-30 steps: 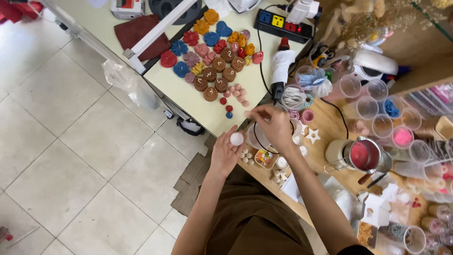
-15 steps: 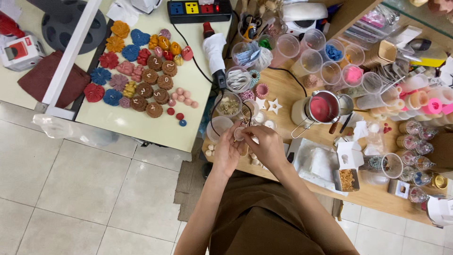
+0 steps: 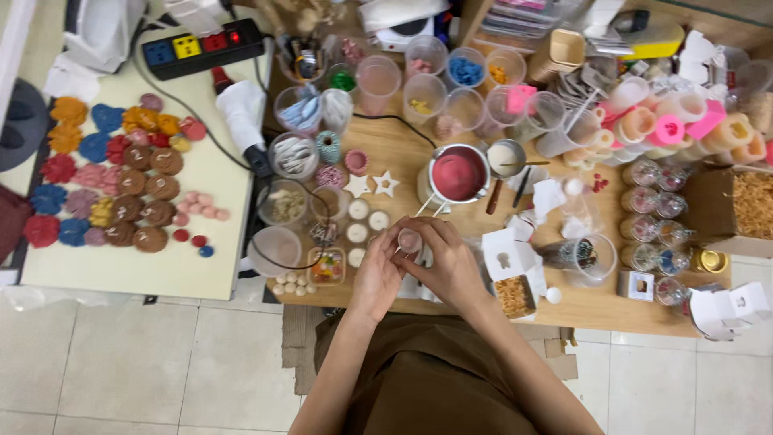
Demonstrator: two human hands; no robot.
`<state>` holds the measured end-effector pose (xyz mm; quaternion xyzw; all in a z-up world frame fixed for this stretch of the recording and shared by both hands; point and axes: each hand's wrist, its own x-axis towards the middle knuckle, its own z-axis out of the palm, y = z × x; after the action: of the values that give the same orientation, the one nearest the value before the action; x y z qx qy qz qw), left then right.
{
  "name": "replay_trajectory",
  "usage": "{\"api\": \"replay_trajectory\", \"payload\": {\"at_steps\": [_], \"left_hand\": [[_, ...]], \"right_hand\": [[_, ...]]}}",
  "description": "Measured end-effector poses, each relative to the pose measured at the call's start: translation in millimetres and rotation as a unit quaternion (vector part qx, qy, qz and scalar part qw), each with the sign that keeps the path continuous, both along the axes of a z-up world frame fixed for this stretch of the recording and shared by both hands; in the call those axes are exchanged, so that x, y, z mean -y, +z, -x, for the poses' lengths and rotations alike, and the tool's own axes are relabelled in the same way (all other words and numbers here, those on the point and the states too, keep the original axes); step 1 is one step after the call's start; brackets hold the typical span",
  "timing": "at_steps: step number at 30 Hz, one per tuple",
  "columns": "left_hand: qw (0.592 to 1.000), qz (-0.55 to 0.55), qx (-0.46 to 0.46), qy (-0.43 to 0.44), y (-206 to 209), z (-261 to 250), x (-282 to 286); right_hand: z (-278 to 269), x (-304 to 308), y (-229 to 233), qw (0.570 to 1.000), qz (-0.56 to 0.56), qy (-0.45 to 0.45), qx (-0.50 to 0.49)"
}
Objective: The person assembles a small white gift box and places several small round candle tins filled with brown wax inside the box, finishing by closing the box.
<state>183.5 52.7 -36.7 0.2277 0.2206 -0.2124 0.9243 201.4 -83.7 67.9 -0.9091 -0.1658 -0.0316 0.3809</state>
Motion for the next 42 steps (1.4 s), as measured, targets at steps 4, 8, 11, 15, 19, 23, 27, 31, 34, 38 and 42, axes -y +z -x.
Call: {"api": "replay_trajectory", "payload": {"at_steps": [4,8,11,15,19,23,27,31,34,38,42], "left_hand": [[0.999,-0.02,-0.013,-0.039,-2.8,-6.5,56.8],[0.997,-0.017,-0.025,-0.072,-4.5,-5.3,106.2],[0.994,-0.025,-0.025,-0.1,-2.7,-4.1,134.4],[0.989,-0.045,-0.02,-0.141,-6.4,-0.3,154.5],[0.981,-0.038,-0.006,-0.191,-7.8,6.6,153.5],[0.966,-0.037,0.04,-0.255,-1.0,10.3,142.2],[0.952,-0.103,0.049,-0.283,-3.9,22.8,112.8],[0.925,-0.212,0.051,-0.31,-6.5,37.2,97.0],[0.829,-0.408,0.186,-0.335,4.3,48.7,97.8],[0.592,-0.557,0.453,-0.367,22.1,59.5,102.7],[0.421,-0.556,0.639,-0.324,18.6,68.3,122.3]], "right_hand": [[-2.5,56.7,-5.1,0.999,0.011,-0.031,0.016],[0.5,106.7,-0.1,0.998,0.026,-0.05,-0.002],[2.0,135.4,5.8,0.997,0.047,-0.048,-0.032],[7.5,158.1,4.7,0.996,0.053,-0.044,-0.065],[20.0,169.3,8.4,0.997,0.014,-0.056,-0.06],[31.7,185.2,13.5,0.986,-0.027,-0.114,-0.123],[56.6,202.7,0.3,0.976,0.009,-0.173,-0.135],[80.7,208.3,-27.1,0.98,0.054,-0.16,-0.103],[89.8,206.2,-41.0,0.975,0.061,-0.167,-0.133],[88.6,199.1,-46.8,0.978,0.077,-0.149,-0.125],[84.7,195.4,-52.9,0.979,0.108,-0.129,-0.118]]}}
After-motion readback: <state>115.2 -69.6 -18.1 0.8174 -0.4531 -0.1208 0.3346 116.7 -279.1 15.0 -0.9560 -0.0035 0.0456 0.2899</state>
